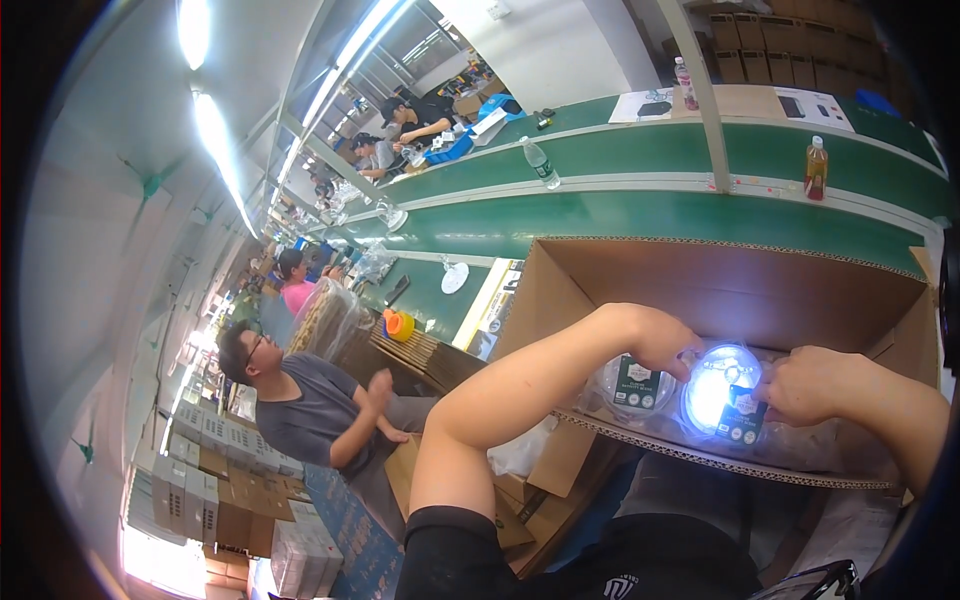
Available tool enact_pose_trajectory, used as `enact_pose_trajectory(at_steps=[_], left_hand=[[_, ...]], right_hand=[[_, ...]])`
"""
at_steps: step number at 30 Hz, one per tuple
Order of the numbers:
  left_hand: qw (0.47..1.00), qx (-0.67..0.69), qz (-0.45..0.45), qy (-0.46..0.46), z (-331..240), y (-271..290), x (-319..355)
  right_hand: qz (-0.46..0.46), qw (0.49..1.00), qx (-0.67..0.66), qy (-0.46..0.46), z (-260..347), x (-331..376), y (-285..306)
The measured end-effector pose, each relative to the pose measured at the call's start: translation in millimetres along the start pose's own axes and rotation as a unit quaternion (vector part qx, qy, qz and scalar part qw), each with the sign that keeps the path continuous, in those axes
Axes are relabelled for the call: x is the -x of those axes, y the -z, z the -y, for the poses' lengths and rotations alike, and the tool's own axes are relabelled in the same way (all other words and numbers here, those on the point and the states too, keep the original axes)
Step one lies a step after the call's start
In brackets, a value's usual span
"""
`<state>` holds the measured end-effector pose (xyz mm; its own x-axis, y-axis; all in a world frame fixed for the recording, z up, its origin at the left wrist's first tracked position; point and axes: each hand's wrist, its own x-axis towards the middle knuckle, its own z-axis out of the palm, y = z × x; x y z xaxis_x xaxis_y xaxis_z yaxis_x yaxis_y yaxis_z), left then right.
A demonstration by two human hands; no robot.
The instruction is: Packing glowing nativity scene decorations into a shipping box with plastic wrap.
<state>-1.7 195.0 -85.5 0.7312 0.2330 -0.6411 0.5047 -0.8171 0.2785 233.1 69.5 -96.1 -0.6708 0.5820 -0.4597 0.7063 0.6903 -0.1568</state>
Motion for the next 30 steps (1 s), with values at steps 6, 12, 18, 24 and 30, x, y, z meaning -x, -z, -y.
enact_pose_trajectory(at_steps=[6, 12, 18, 24, 30], left_hand=[[1.000, -0.003, -0.009, 0.001, -2.6, -1.7, -2.8], [1.000, 0.002, 0.013, -0.018, 17.1, -9.7, -7.1], [1.000, 0.001, 0.002, -0.009, 15.5, -7.2, -3.1], [1.000, 0.021, 0.008, -0.022, 3.3, -0.7, -2.5], [1.000, 0.018, 0.018, -0.003, -0.4, -0.2, -2.7]], right_hand=[[0.003, 1.000, 0.003, -0.003, -0.3, 2.3, -5.3], [0.088, 0.994, 0.004, -0.063, -1.1, -8.2, 3.0], [0.097, 0.986, 0.055, -0.121, -11.1, -12.0, -3.8], [0.060, 0.983, 0.083, -0.149, -15.0, -7.5, -2.4], [0.056, 0.985, 0.092, -0.137, -11.0, -2.8, 0.2]])
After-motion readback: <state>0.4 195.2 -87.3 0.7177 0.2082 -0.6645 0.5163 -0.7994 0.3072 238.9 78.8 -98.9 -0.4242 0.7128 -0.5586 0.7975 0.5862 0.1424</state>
